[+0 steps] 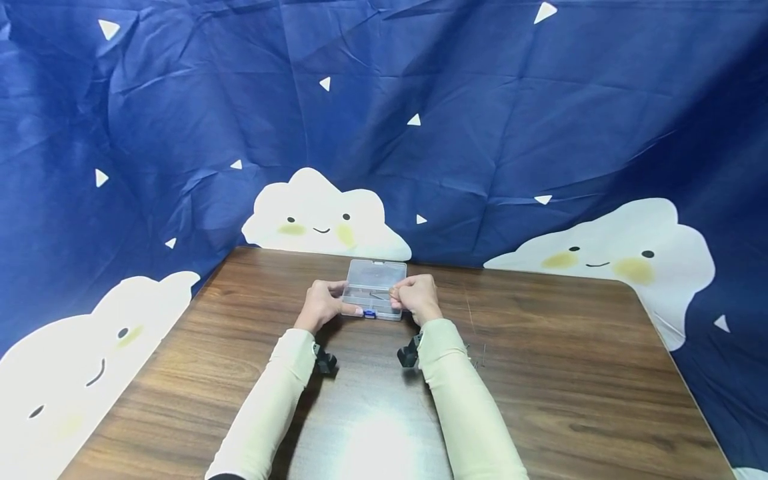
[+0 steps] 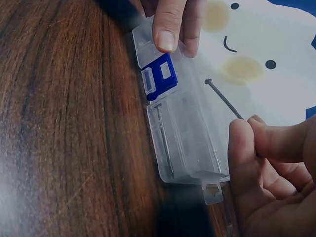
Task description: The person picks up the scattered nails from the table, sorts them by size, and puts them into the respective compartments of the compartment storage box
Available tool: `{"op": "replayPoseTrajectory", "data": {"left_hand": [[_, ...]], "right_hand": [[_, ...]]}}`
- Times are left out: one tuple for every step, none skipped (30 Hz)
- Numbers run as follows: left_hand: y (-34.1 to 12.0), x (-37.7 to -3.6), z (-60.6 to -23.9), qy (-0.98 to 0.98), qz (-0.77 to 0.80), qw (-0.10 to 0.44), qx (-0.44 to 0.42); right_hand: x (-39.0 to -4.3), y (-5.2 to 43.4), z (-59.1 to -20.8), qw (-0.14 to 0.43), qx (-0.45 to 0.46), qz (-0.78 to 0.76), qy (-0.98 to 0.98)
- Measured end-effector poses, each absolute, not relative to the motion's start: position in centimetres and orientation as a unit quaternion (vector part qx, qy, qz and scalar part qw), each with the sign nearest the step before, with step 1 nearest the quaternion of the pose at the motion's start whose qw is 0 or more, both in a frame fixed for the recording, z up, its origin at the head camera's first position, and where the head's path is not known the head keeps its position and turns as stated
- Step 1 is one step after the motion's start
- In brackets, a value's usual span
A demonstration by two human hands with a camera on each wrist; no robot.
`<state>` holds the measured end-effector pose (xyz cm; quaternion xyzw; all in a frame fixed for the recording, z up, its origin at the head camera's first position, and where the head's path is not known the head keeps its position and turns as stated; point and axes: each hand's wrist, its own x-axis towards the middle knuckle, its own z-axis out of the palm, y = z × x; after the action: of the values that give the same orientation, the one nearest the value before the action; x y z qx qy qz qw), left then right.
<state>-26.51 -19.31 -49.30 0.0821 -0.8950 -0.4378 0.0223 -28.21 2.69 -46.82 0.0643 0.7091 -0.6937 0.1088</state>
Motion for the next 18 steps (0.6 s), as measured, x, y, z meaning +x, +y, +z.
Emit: {"op": "replayPoseTrajectory", "data": {"left_hand": [[-19.32,-26.54,-49.32,-0.895,-0.438,0.022,0.082],[-19.33,-26.55,-49.30,-0.895,-0.438,0.023,0.082],[-19.33,-26.55,-49.28,-0.895,-0.438,0.022,0.081],[-19.31,-26.52,-49.24,-0.895,-0.438,0.022,0.080],[-19.29,-26.49,-49.20,-0.896,-0.437,0.023,0.080],[-19.27,-26.47,-49.16,-0.896,-0.437,0.023,0.080],[-19.26,-26.42,-49.12,-0.896,-0.437,0.023,0.079],[-19.25,-26.39,-49.06,-0.896,-0.436,0.023,0.078],[-19.22,-26.36,-49.02,-0.896,-0.436,0.024,0.079],[-19.20,-26.34,-48.99,-0.896,-0.436,0.024,0.079],[-19.22,-26.35,-48.98,-0.896,-0.436,0.024,0.079],[-19.23,-26.35,-48.96,-0.896,-0.436,0.024,0.080],[-19.24,-26.37,-48.96,-0.896,-0.436,0.024,0.080],[-19.23,-26.37,-48.94,-0.896,-0.437,0.023,0.080],[-19.24,-26.38,-48.95,-0.896,-0.437,0.023,0.080],[-19.26,-26.38,-48.94,-0.895,-0.438,0.022,0.080],[-19.29,-26.39,-48.95,-0.895,-0.438,0.022,0.079],[-19.30,-26.40,-48.95,-0.895,-0.438,0.021,0.079]], "right_hand": [[-28.27,2.61,-46.81,0.108,0.065,-0.691,0.712],[-28.31,2.53,-46.79,0.106,0.067,-0.686,0.717],[-28.33,2.48,-46.76,0.106,0.068,-0.681,0.721],[-28.38,2.42,-46.80,0.105,0.069,-0.677,0.726],[-28.39,2.38,-46.84,0.102,0.071,-0.668,0.734],[-28.37,2.32,-46.83,0.099,0.073,-0.660,0.741],[-28.36,2.25,-46.87,0.097,0.073,-0.652,0.749],[-28.37,2.22,-46.94,0.095,0.071,-0.645,0.755],[-28.38,2.15,-46.98,0.093,0.070,-0.638,0.761],[-28.39,2.06,-46.99,0.089,0.068,-0.628,0.770],[-28.42,1.99,-46.97,0.084,0.064,-0.614,0.782],[-28.46,1.91,-46.92,0.080,0.059,-0.599,0.794],[-28.51,1.85,-46.92,0.077,0.056,-0.587,0.804],[-28.55,1.80,-46.89,0.074,0.052,-0.572,0.815],[-28.58,1.74,-46.85,0.071,0.051,-0.558,0.825],[-28.61,1.73,-46.84,0.068,0.048,-0.547,0.833],[-28.63,1.71,-46.82,0.067,0.047,-0.537,0.839],[-28.64,1.70,-46.82,0.068,0.047,-0.532,0.843]]}}
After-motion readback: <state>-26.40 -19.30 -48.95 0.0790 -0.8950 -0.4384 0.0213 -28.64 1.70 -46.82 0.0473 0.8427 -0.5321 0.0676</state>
